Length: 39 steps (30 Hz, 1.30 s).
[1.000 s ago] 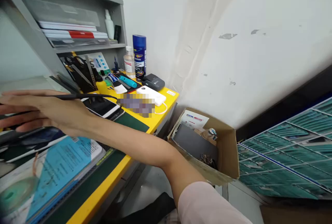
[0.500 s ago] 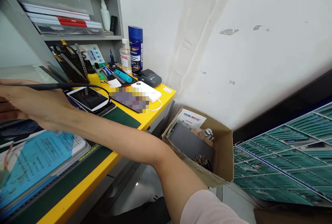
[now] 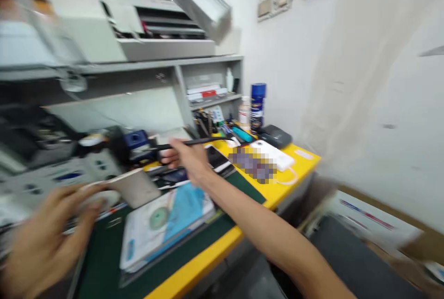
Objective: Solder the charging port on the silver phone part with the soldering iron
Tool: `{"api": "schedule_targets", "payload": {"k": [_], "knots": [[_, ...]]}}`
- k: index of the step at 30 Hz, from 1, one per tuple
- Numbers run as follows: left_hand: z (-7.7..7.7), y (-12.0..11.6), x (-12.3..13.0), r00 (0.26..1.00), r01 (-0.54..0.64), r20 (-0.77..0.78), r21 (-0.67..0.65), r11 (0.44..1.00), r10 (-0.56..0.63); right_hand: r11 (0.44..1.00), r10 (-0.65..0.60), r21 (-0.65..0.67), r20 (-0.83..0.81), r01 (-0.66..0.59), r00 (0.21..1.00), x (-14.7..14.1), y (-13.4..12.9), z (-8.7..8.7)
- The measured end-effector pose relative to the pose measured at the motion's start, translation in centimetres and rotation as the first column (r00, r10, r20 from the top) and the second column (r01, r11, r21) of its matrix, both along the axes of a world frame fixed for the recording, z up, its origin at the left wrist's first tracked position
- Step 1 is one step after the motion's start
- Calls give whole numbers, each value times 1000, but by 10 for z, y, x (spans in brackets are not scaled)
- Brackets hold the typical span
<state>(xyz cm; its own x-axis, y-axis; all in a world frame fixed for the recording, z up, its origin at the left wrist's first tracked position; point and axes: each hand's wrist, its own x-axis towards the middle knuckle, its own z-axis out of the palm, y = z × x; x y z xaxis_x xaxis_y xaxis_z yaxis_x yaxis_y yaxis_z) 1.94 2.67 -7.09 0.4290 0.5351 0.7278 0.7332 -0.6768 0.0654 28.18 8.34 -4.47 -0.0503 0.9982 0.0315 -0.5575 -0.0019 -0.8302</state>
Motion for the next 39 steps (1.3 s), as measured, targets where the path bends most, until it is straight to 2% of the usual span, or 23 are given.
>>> {"api": "schedule_targets", "payload": {"k": [2, 4, 7, 13, 18, 21, 26, 32, 34, 39], "knots": [[16, -1, -1, 999, -16, -45, 26, 1000, 17, 999, -36, 2, -26, 36, 999, 2, 3, 0], [20, -3, 1, 998, -19, -64, 29, 999, 21, 999, -50, 0, -31, 50, 998, 2, 3, 2], [15, -5, 3, 999, -15, -48, 30, 999, 16, 999, -38, -6, -3, 38, 999, 0, -2, 5], [2, 5, -3, 999, 17, 29, 47, 999, -19, 998, 68, 16, 63, -69, 996, -5, -2, 17], [-6, 10, -7, 996, 70, 57, 26, 997, -71, 986, 134, 84, 107, -143, 985, -8, -4, 33], [-5, 8, -6, 997, 56, 47, 15, 998, -57, 981, 103, 154, 111, -119, 988, -10, -11, 37], [5, -6, 4, 998, 38, 50, 8, 999, -38, 975, -30, 222, 67, 15, 997, -8, -25, 30], [7, -6, 6, 994, 73, 91, -64, 995, -67, 963, -24, 269, 115, -8, 993, 1, -30, 14], [6, -6, 6, 992, 84, 98, -54, 995, -79, 952, -46, 305, 163, -6, 985, 2, -32, 10], [6, -7, 4, 992, 83, 99, -54, 995, -77, 902, -221, 429, 340, 58, 914, 5, -37, 2]]}}
